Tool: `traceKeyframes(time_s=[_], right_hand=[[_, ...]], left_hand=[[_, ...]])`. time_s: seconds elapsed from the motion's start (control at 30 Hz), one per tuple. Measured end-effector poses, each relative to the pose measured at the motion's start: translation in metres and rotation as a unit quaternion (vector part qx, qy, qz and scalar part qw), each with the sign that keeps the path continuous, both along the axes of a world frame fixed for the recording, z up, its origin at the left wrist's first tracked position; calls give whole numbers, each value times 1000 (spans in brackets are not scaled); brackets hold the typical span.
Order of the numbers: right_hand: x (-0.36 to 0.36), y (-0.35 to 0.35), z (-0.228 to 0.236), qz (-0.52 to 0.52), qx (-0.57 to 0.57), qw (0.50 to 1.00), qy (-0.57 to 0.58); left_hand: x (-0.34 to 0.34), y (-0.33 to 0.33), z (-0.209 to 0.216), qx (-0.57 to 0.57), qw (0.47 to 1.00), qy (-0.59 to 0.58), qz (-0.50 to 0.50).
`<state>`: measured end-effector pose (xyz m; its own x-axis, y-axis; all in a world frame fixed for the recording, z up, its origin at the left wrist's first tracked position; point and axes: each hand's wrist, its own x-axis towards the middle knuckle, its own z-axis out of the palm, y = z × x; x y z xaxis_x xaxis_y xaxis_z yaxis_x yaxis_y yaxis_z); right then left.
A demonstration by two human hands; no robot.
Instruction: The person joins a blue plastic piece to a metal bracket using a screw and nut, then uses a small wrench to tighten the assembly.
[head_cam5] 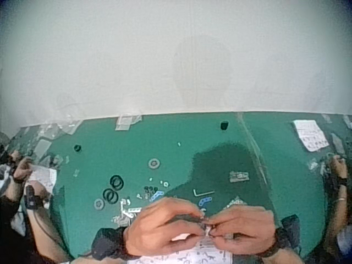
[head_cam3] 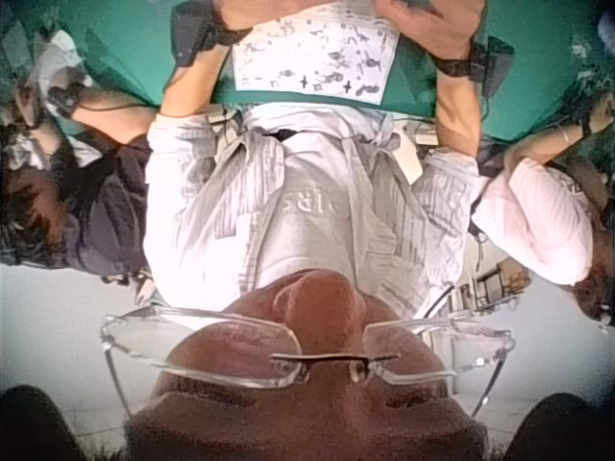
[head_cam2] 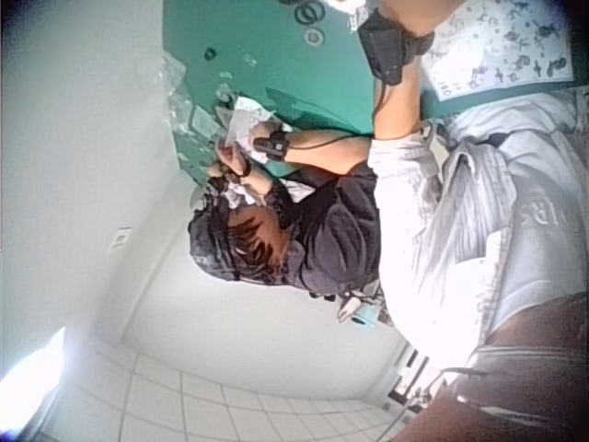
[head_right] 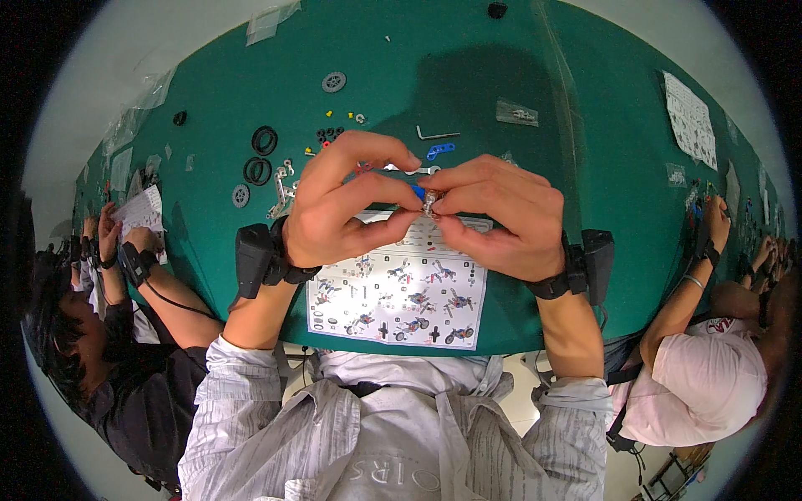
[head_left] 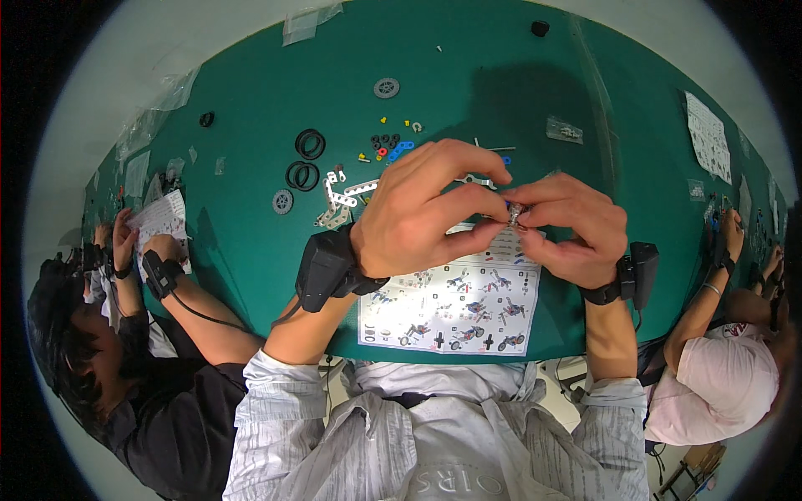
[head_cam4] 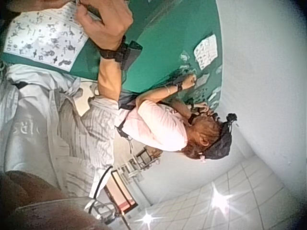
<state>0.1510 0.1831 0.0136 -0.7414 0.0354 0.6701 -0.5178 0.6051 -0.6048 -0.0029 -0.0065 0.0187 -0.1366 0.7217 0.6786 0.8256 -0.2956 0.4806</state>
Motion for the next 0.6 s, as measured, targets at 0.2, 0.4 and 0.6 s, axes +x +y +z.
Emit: traceKeyframes(time_s=[0.2, 0.4, 0.6], right_hand=[[0, 0, 2, 12, -5, 1000, -5], [-1, -2, 2, 13, 0, 1000, -3], [-2, -6, 3, -8, 9, 1000, 10]], left_hand=[[0, 0, -1, 14, 1000, 3, -5], [1, 2, -5, 24, 1000, -3, -13], [4, 3, -7, 35, 999, 6, -9]])
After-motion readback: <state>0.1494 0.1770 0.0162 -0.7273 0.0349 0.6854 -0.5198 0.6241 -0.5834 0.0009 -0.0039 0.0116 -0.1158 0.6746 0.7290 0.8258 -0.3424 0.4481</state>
